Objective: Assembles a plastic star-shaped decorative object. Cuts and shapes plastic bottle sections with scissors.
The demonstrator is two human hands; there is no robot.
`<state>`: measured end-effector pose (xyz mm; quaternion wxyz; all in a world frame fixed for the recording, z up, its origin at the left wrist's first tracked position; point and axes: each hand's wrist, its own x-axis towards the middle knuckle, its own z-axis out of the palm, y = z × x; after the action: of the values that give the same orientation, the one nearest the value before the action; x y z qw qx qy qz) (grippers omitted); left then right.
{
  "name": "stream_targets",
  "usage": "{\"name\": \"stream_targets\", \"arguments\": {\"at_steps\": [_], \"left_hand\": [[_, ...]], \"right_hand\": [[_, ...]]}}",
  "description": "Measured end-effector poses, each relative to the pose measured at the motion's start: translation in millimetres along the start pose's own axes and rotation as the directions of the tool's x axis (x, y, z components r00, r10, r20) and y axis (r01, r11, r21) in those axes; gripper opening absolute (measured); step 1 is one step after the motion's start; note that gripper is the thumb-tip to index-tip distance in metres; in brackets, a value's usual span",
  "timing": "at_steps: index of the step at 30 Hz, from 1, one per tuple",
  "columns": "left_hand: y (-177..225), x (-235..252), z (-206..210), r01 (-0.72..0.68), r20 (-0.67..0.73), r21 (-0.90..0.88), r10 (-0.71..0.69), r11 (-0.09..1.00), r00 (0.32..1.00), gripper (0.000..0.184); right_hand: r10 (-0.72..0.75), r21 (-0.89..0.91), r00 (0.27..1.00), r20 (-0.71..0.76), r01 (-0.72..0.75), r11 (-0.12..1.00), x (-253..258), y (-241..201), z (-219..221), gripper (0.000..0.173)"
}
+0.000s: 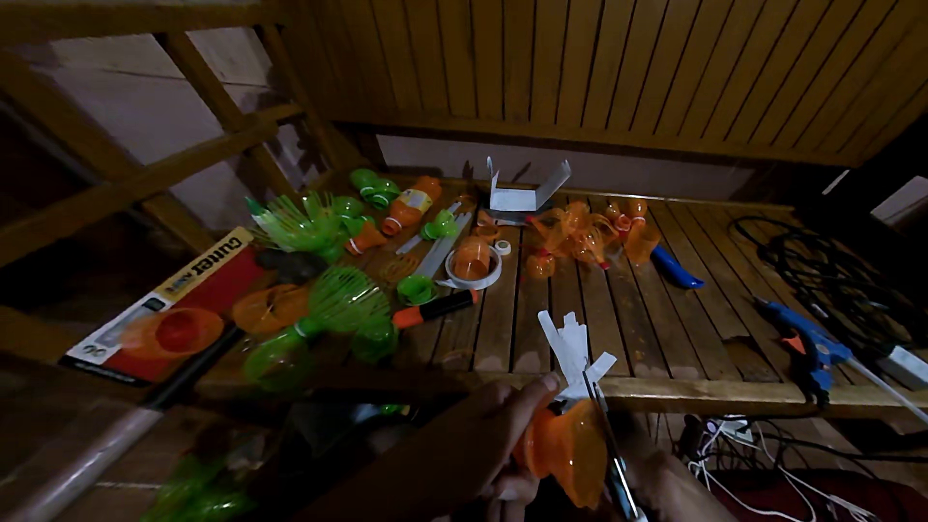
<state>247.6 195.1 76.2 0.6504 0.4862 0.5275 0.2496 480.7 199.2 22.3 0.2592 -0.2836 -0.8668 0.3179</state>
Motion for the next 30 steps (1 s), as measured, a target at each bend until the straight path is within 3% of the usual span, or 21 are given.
{"name": "stream_targets", "arguments": {"at_steps": [4, 6, 8, 10, 11, 12, 13, 14, 15, 17, 18, 21, 22, 24, 25, 30], "left_hand": [[-2.5, 3.9, -7.4, 0.041, 0.078, -0.045, -0.038, 0.998, 0.996, 0.046], [-10.9, 7.7, -15.6, -0.030, 0.148, -0.029, 0.034, 0.999, 0.988, 0.041], [-25.4, 11.1, -27.3, -0.344, 0.249, 0.063, 0.319, 0.937, 0.915, 0.019], [-40.3, 18.1, -35.4, -0.567, 0.310, 0.081, 0.520, 0.820, 0.796, 0.027], [-43.0, 19.2, -36.1, -0.533, 0.327, 0.034, 0.495, 0.845, 0.805, 0.022], [-41.3, 19.2, -35.4, -0.354, 0.339, -0.029, 0.342, 0.935, 0.876, 0.020], [-38.3, 21.8, -34.7, -0.095, 0.361, -0.076, 0.116, 0.993, 0.925, 0.032], [-36.9, 24.3, -33.8, 0.068, 0.365, -0.085, -0.032, 0.994, 0.931, 0.038], [-37.6, 25.9, -33.2, 0.132, 0.361, -0.098, -0.088, 0.986, 0.928, 0.041], [-40.8, 24.5, -32.1, 0.049, 0.363, -0.125, 0.000, 0.991, 0.932, 0.039], [-45.8, 23.6, -29.8, -0.064, 0.353, -0.162, 0.118, 0.985, 0.928, 0.036], [-60.4, 27.9, -30.2, -0.347, 0.413, -0.294, 0.445, 0.891, 0.795, 0.021], [-59.5, 27.3, -30.2, -0.340, 0.427, -0.315, 0.453, 0.886, 0.783, 0.020], [-43.7, 21.7, -24.2, -0.090, 0.447, -0.267, 0.206, 0.959, 0.870, 0.040], [-37.5, 20.5, -21.6, 0.011, 0.460, -0.245, 0.106, 0.970, 0.882, 0.046], [-45.1, 22.9, -17.3, 0.053, 0.508, -0.261, 0.090, 0.964, 0.857, 0.045]], "right_hand": [[0.040, -0.029, 0.998, 0.047, -0.039, 0.999, -1.3, -3.1, -7.0, 0.020], [0.026, -0.019, 0.996, 0.090, -0.024, 1.000, -1.6, -2.2, -12.2, 0.018], [0.010, -0.022, 0.993, 0.118, -0.007, 1.000, -2.1, -1.1, -15.8, 0.018], [0.026, -0.030, 0.989, 0.145, -0.022, 0.999, -2.9, -2.5, -18.2, 0.018], [0.032, -0.032, 0.987, 0.156, -0.028, 0.999, -3.2, -3.0, -18.8, 0.017], [0.031, -0.035, 0.987, 0.157, -0.026, 0.999, -3.7, -2.8, -18.6, 0.017], [0.026, -0.033, 0.988, 0.155, -0.021, 0.999, -4.1, -1.4, -17.8, 0.017], [0.021, -0.028, 0.987, 0.159, -0.017, 0.999, -4.2, 0.2, -17.2, 0.018], [0.014, -0.025, 0.986, 0.168, -0.010, 1.000, -3.9, 1.3, -17.0, 0.017], [0.008, -0.002, 0.978, 0.209, -0.008, 1.000, -2.6, 2.1, -18.7, 0.019], [0.002, 0.016, 0.974, 0.228, -0.006, 1.000, -2.3, 3.0, -19.6, 0.023], [0.007, 0.042, 0.968, 0.249, -0.018, 0.999, -0.7, 3.2, -20.9, 0.029], [0.012, 0.036, 0.969, 0.246, -0.021, 0.999, 0.3, 2.1, -20.8, 0.029], [0.023, 0.018, 0.971, 0.238, -0.028, 0.999, 2.1, 0.4, -20.7, 0.027], [0.025, 0.002, 0.972, 0.234, -0.026, 1.000, 3.3, -1.1, -21.3, 0.027], [-0.029, -0.040, 0.973, 0.228, 0.039, 0.998, 5.1, -0.1, -24.3, 0.024]]}}
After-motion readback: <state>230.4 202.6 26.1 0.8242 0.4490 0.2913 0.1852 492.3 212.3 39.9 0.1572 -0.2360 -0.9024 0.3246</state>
